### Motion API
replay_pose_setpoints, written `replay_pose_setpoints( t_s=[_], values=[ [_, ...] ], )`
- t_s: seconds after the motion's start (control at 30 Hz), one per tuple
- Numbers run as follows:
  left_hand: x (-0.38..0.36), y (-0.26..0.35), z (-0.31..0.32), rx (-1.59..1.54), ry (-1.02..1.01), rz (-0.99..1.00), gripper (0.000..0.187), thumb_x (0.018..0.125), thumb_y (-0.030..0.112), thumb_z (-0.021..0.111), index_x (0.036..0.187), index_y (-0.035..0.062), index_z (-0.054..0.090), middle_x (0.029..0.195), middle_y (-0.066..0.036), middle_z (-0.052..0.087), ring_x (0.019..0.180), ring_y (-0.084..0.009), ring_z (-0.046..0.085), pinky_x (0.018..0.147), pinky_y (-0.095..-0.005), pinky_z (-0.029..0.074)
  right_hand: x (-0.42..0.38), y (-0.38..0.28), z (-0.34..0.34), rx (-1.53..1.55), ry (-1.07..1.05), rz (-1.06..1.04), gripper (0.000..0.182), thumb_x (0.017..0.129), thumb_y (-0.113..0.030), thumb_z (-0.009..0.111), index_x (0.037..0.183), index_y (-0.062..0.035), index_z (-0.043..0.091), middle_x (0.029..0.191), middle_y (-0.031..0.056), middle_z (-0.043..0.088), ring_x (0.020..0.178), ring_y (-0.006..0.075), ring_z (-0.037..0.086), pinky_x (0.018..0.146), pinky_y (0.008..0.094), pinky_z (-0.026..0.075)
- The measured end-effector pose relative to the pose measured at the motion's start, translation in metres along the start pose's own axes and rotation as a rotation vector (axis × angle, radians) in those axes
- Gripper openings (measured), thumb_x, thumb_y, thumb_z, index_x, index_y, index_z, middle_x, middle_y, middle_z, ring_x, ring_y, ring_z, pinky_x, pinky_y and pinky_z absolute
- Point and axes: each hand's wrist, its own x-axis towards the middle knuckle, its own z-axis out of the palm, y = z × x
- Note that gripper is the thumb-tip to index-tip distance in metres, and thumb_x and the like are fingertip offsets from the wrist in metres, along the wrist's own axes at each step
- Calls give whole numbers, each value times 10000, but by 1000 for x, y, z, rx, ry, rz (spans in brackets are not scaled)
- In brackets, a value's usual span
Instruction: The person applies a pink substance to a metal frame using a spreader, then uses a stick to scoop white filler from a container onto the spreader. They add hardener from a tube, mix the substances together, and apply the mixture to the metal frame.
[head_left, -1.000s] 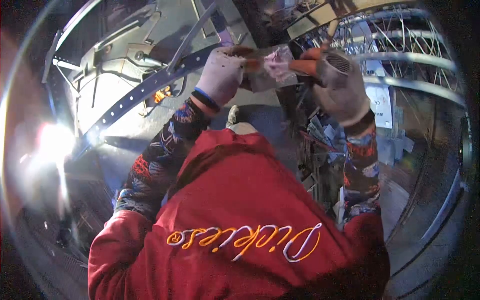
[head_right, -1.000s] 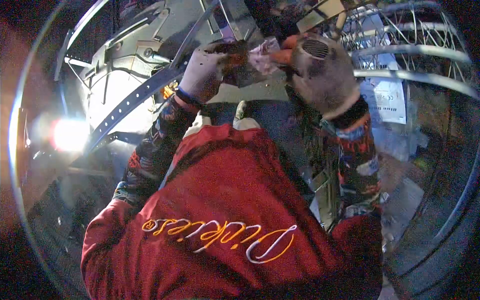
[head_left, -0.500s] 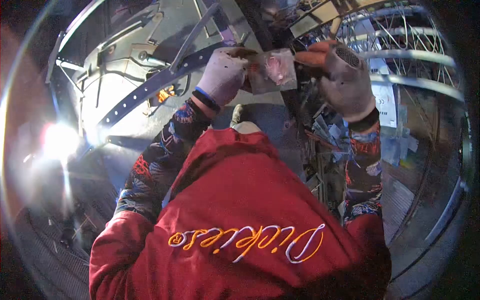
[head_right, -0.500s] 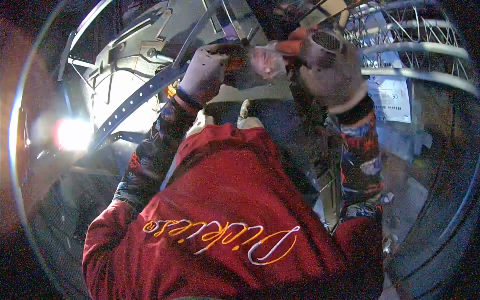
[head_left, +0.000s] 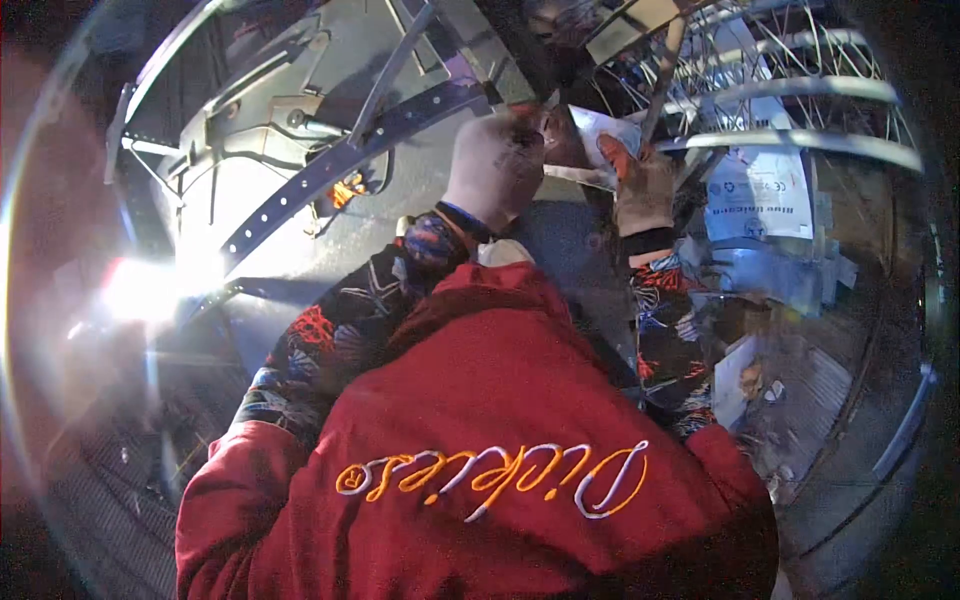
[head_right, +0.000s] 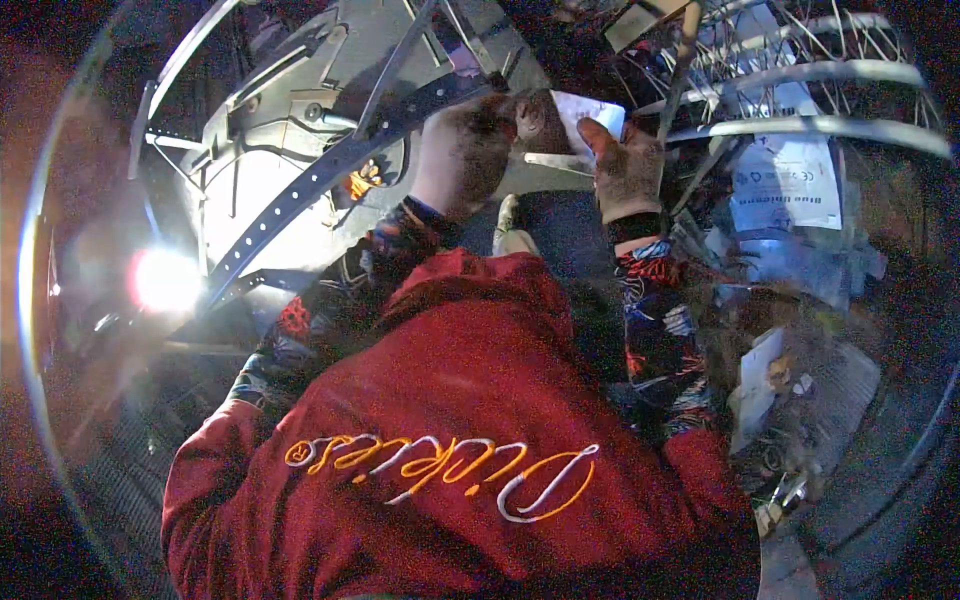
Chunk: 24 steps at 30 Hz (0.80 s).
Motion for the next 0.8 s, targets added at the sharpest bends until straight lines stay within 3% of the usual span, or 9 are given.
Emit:
replay_pose_setpoints(
  t_s=[0.03,0.13,0.2,0.27,0.37,0.43,0.57,0.77,0.8],
  values=[
    [-2,5,4,-244,-34,-273,92,768,105,584,776,23,624,722,-188,628,717,-398,634,642,-487,494,-4,4,6,-48,95,89,363,871,-380,681,957,-30,724,1003,147,709,931,248,671,808,380,505],
    [-6,3,2,90,-168,-62,109,758,112,591,839,45,618,718,-204,613,712,-404,632,620,-490,491,-4,80,24,22,188,28,358,877,-348,695,1015,-18,703,1045,83,710,960,183,660,812,353,504],
    [1,12,-5,86,-262,-86,130,757,119,591,862,46,610,717,-203,615,704,-402,633,608,-488,493,-9,92,38,333,184,303,351,894,-338,682,1080,-41,670,1063,71,700,956,173,652,796,340,509],
    [3,12,-8,87,-354,-114,152,755,127,591,884,48,603,717,-203,617,696,-401,633,596,-486,495,-21,74,48,884,230,282,304,924,-321,645,1101,-73,652,1082,63,690,938,170,650,792,308,516],
    [2,10,-11,228,-462,48,191,758,144,590,919,40,590,710,-189,622,683,-388,638,582,-479,502,-22,93,54,476,157,247,324,958,-342,577,1122,-71,642,1070,62,688,901,174,655,746,297,540],
    [1,12,-14,375,-580,69,184,758,151,586,903,38,584,702,-172,627,665,-373,641,578,-477,508,-24,98,57,1157,-56,267,387,978,-386,510,1176,-70,612,1046,53,683,855,187,658,680,305,557],
    [-4,6,-20,376,-580,86,187,767,149,588,913,33,573,701,-159,629,653,-367,642,572,-478,508,-21,81,60,1159,17,467,437,978,-422,477,1197,-59,581,1050,74,673,790,192,651,596,304,547],
    [-8,2,-30,198,-444,117,197,820,88,534,1011,40,533,711,-166,619,645,-351,646,548,-462,503,-24,65,56,1630,-459,370,383,966,-399,504,1080,-44,586,869,42,586,658,155,515,540,275,435],
    [-9,-1,-30,226,-462,122,194,830,81,523,1020,42,516,688,-165,608,646,-350,647,541,-466,499,-19,65,53,1707,-428,604,317,933,-353,530,1018,-53,586,804,27,547,634,149,463,522,270,382]
  ],
)
